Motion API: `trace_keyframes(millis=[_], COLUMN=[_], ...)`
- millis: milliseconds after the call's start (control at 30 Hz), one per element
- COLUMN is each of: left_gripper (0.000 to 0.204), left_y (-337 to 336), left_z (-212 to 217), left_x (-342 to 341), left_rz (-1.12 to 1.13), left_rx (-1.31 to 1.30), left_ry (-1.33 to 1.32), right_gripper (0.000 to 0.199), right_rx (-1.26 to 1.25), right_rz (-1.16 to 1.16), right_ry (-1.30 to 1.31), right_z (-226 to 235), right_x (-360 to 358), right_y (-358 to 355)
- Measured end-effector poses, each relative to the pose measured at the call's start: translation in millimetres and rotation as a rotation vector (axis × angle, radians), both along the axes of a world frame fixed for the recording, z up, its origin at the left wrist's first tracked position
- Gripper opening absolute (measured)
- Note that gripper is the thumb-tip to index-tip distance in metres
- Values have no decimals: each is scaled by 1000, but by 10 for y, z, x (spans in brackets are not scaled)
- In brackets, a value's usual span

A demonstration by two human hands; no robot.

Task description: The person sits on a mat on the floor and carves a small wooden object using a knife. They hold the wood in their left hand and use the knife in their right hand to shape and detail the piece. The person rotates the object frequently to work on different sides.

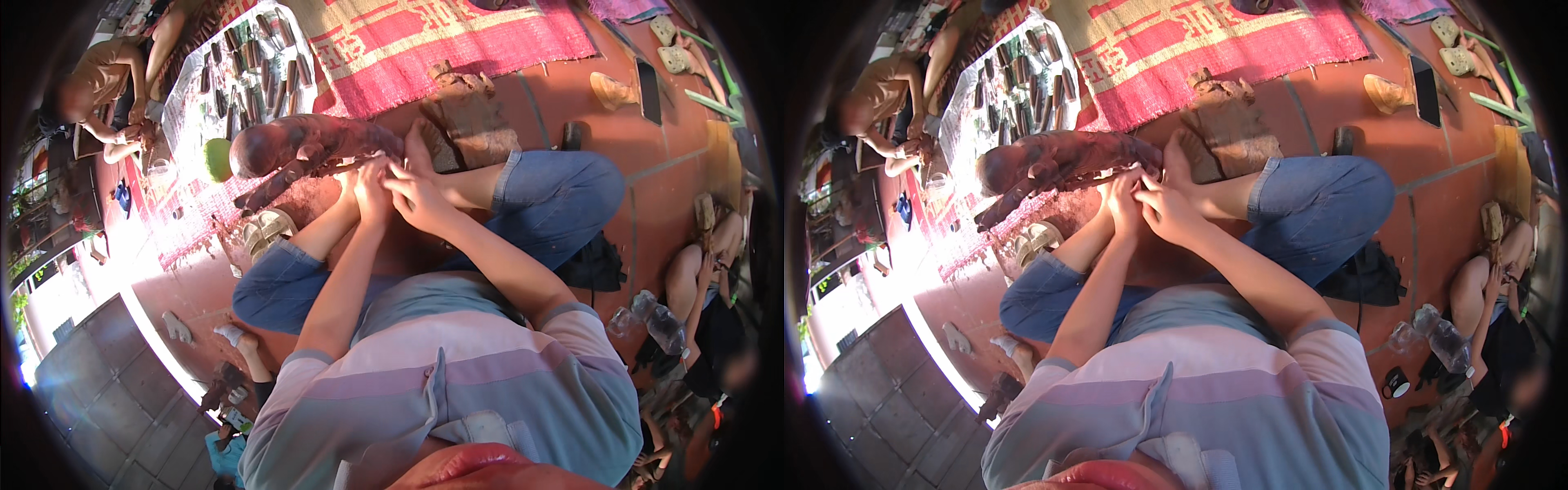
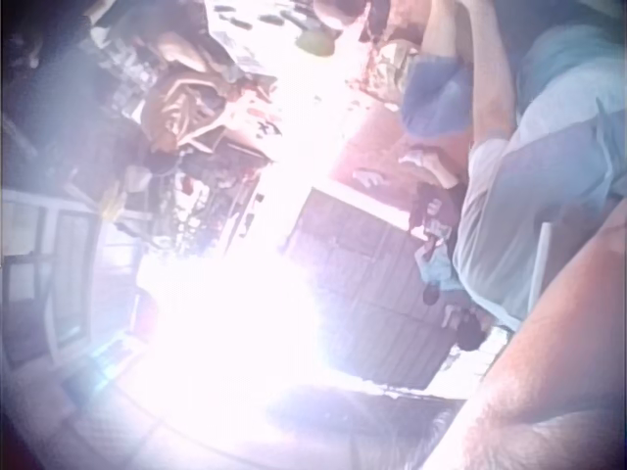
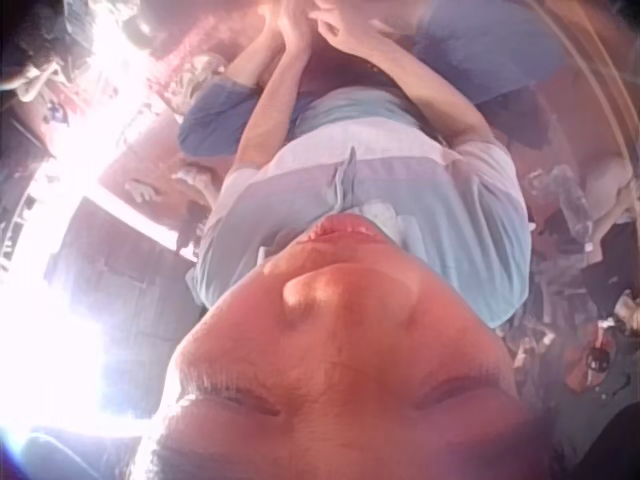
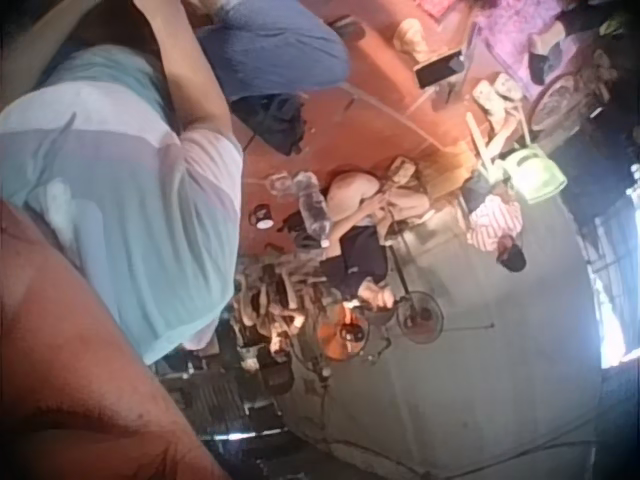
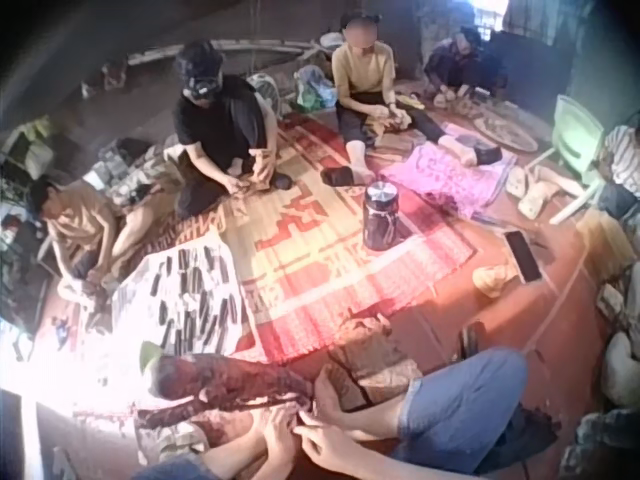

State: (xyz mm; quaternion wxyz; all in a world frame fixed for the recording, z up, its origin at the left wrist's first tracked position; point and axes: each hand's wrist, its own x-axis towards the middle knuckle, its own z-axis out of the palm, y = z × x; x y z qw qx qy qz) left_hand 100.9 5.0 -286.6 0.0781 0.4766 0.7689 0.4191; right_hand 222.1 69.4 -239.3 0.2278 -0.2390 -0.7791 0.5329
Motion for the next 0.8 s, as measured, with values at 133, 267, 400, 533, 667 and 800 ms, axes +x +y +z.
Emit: trace_keyframes(millis=[133, 267, 400, 533, 667, 800], left_gripper=[24, 21, 23, 22, 24, 26], left_y=[-31, 78, -4, 149, -10, 208], left_z=[150, 50, 125, 133, 140, 299], left_x=[-3, 18, 88, -21, 45, -74], left_rz=[-63, 49, -37, 21, -26, -12], left_rx=[-145, -29, -45, -15, -93, -177], left_ry=[-82, -39, -154, 46, -135, -23], right_gripper=[24, 20, 23, 21, 19, 17], right_rx=[48, -14, -21, -46, 76, 121], right_rz=[66, -26, 43, -43, -88, -100], right_ry=[-80, 86, -42, 21, 97, 39], right_z=[65, 25, -55, -58, -78, -71], right_x=[-3, 7, 88, -28, 22, -64], right_y=[58, 121, 79, 114, 24, 110])
